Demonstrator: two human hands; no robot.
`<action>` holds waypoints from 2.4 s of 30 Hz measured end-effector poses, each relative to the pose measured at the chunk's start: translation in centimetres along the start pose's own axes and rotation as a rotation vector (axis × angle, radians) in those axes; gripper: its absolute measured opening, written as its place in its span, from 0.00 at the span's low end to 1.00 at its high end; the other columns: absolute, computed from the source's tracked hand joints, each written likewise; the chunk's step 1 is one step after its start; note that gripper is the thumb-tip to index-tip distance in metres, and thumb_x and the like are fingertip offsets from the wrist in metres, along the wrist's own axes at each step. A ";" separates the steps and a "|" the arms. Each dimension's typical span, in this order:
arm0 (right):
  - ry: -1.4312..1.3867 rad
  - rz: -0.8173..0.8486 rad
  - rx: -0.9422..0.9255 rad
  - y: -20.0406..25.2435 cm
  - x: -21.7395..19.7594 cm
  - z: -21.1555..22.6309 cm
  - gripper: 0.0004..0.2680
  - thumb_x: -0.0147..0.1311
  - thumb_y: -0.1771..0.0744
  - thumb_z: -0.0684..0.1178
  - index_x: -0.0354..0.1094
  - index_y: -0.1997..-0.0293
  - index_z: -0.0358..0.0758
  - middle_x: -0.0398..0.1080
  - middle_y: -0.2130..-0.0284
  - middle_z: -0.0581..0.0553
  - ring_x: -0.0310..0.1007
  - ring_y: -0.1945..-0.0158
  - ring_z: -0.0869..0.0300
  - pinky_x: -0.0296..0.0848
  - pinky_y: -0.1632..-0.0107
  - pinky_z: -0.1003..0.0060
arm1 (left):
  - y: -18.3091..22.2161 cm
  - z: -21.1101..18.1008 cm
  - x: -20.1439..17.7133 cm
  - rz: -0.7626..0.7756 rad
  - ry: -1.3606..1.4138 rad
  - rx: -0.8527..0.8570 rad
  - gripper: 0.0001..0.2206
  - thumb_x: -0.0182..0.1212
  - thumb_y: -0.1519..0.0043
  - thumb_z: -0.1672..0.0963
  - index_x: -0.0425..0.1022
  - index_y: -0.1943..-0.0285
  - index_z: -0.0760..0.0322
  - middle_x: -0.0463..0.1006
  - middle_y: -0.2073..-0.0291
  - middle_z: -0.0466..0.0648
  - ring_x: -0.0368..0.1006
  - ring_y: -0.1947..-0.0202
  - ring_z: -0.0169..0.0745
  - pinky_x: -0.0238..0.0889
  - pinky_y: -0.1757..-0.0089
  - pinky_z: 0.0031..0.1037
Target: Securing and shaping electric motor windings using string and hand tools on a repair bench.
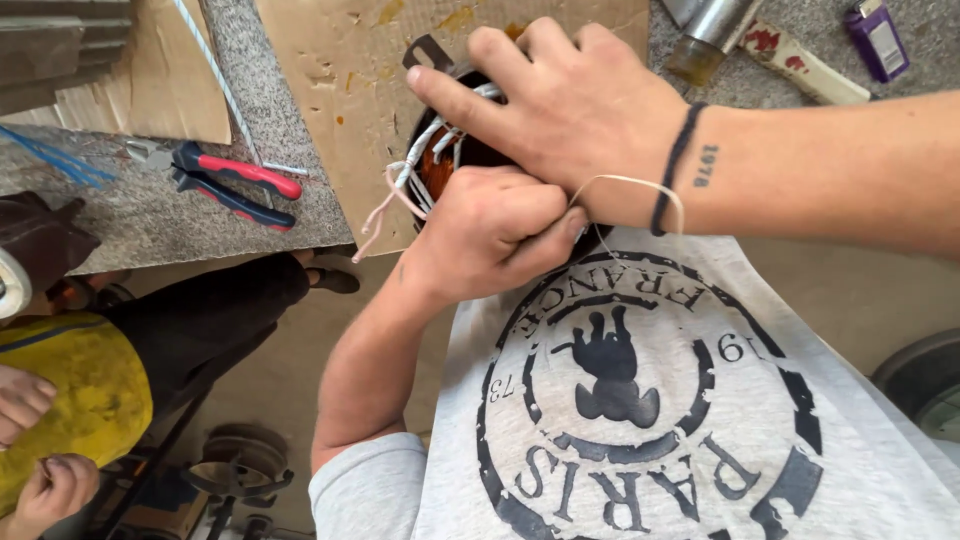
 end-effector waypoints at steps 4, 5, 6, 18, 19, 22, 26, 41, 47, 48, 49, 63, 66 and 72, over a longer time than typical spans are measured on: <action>0.053 -0.108 0.059 0.4 0.0 0.3 0.20 0.50 0.32 0.56 0.59 0.29 0.61 0.64 0.53 0.52 0.67 0.61 0.59 0.66 0.69 0.67 | 0.2 0.3 0.4 -0.018 -0.045 0.009 0.17 0.52 0.32 0.60 0.57 0.76 0.65 0.63 0.84 0.49 0.58 0.84 0.48 0.53 0.76 0.38; 0.056 -0.107 0.051 0.4 0.2 0.3 0.20 0.50 0.32 0.56 0.59 0.29 0.61 0.64 0.53 0.52 0.67 0.61 0.59 0.66 0.69 0.67 | 0.1 0.4 0.4 -0.027 -0.046 0.009 0.17 0.52 0.32 0.60 0.57 0.76 0.65 0.63 0.84 0.49 0.58 0.84 0.48 0.53 0.76 0.38; 0.083 -0.141 0.055 0.4 0.3 0.3 0.18 0.51 0.31 0.56 0.61 0.31 0.62 0.64 0.52 0.53 0.68 0.61 0.60 0.66 0.67 0.67 | 0.1 0.4 0.5 -0.042 -0.063 0.019 0.17 0.54 0.33 0.60 0.58 0.76 0.65 0.65 0.84 0.49 0.60 0.84 0.47 0.53 0.76 0.38; -0.143 -0.228 -0.071 3.5 -2.1 -0.8 0.19 0.48 0.31 0.56 0.67 0.31 0.50 0.65 0.35 0.39 0.68 0.40 0.49 0.64 0.44 0.55 | -0.7 -2.1 0.1 -0.175 -0.018 0.004 0.19 0.52 0.32 0.61 0.54 0.78 0.65 0.56 0.85 0.46 0.50 0.84 0.42 0.43 0.76 0.36; -0.267 -0.254 -0.107 4.2 -2.8 -1.0 0.14 0.49 0.30 0.52 0.72 0.37 0.48 0.63 0.31 0.37 0.62 0.31 0.46 0.60 0.37 0.50 | -1.1 -3.0 0.3 -0.169 0.005 0.047 0.18 0.52 0.31 0.61 0.54 0.77 0.66 0.56 0.84 0.47 0.50 0.83 0.43 0.43 0.75 0.37; -0.448 -0.345 -0.149 6.2 -2.3 -1.4 0.11 0.48 0.25 0.53 0.80 0.49 0.46 0.70 0.35 0.42 0.60 0.30 0.45 0.50 0.33 0.48 | -2.0 -4.4 1.0 -0.174 -0.092 0.035 0.18 0.53 0.31 0.61 0.54 0.75 0.66 0.57 0.82 0.49 0.53 0.81 0.47 0.51 0.72 0.37; -0.632 -0.306 -0.181 7.8 -1.3 -1.0 0.12 0.45 0.25 0.46 0.79 0.56 0.37 0.79 0.47 0.42 0.67 0.33 0.44 0.43 0.27 0.48 | -2.3 -5.7 1.7 -0.228 -0.139 0.063 0.18 0.52 0.30 0.59 0.56 0.75 0.64 0.59 0.82 0.48 0.58 0.80 0.45 0.49 0.74 0.36; -0.641 -0.595 -0.340 12.8 1.3 -1.5 0.06 0.60 0.31 0.48 0.81 0.65 0.42 0.78 0.60 0.50 0.66 0.58 0.56 0.63 0.58 0.60 | 3.9 -4.7 5.4 -0.422 -0.703 -0.227 0.07 0.62 0.32 0.56 0.81 0.52 0.64 0.83 0.58 0.46 0.77 0.58 0.42 0.64 0.47 0.37; -0.440 -0.605 -0.406 13.6 0.3 -1.2 0.08 0.57 0.30 0.43 0.75 0.70 0.45 0.78 0.62 0.46 0.66 0.61 0.53 0.67 0.60 0.60 | 3.7 -2.7 6.9 -0.605 -0.784 -0.178 0.04 0.67 0.38 0.55 0.81 0.58 0.56 0.80 0.67 0.40 0.78 0.66 0.34 0.69 0.47 0.34; -0.369 -0.514 -0.448 13.8 0.4 -1.4 0.03 0.60 0.30 0.46 0.76 0.62 0.46 0.78 0.59 0.49 0.68 0.59 0.55 0.66 0.60 0.61 | 3.3 -3.3 6.2 -0.557 -0.738 -0.176 0.03 0.64 0.35 0.56 0.80 0.61 0.58 0.81 0.68 0.42 0.76 0.68 0.37 0.67 0.50 0.33; -0.297 -0.424 -0.489 13.9 0.6 -1.6 0.03 0.63 0.31 0.49 0.78 0.55 0.48 0.78 0.56 0.52 0.69 0.57 0.57 0.65 0.60 0.62 | 3.0 -3.9 5.5 -0.509 -0.692 -0.172 0.08 0.61 0.32 0.57 0.80 0.64 0.61 0.82 0.69 0.43 0.75 0.69 0.39 0.64 0.53 0.32; -0.039 0.034 -0.153 7.0 -4.5 -0.6 0.05 0.57 0.28 0.57 0.74 0.60 0.58 0.70 0.68 0.57 0.70 0.66 0.57 0.67 0.62 0.62 | 3.9 -2.9 5.1 -0.492 -0.677 -0.059 0.08 0.57 0.31 0.56 0.78 0.62 0.62 0.81 0.64 0.44 0.74 0.68 0.42 0.66 0.60 0.32; 0.083 0.123 -0.237 6.0 -5.0 -0.2 0.09 0.55 0.28 0.59 0.67 0.67 0.59 0.66 0.71 0.59 0.68 0.65 0.58 0.65 0.63 0.64 | 4.1 -2.9 5.2 -0.509 -0.671 -0.052 0.07 0.57 0.32 0.58 0.77 0.63 0.62 0.81 0.64 0.45 0.74 0.69 0.43 0.66 0.60 0.32; 0.124 0.253 -0.303 5.1 -5.2 -0.2 0.12 0.54 0.29 0.57 0.63 0.74 0.59 0.66 0.72 0.60 0.69 0.65 0.59 0.65 0.66 0.64 | 4.1 -2.9 5.0 -0.507 -0.678 -0.040 0.07 0.57 0.32 0.58 0.76 0.64 0.62 0.80 0.65 0.45 0.73 0.69 0.43 0.65 0.61 0.31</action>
Point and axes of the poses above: each hand's wrist, its own y-axis away from the middle knuckle, its own x-axis out of the palm, z = x × y, the point moved 2 cm from there along -y, towards the middle knuckle
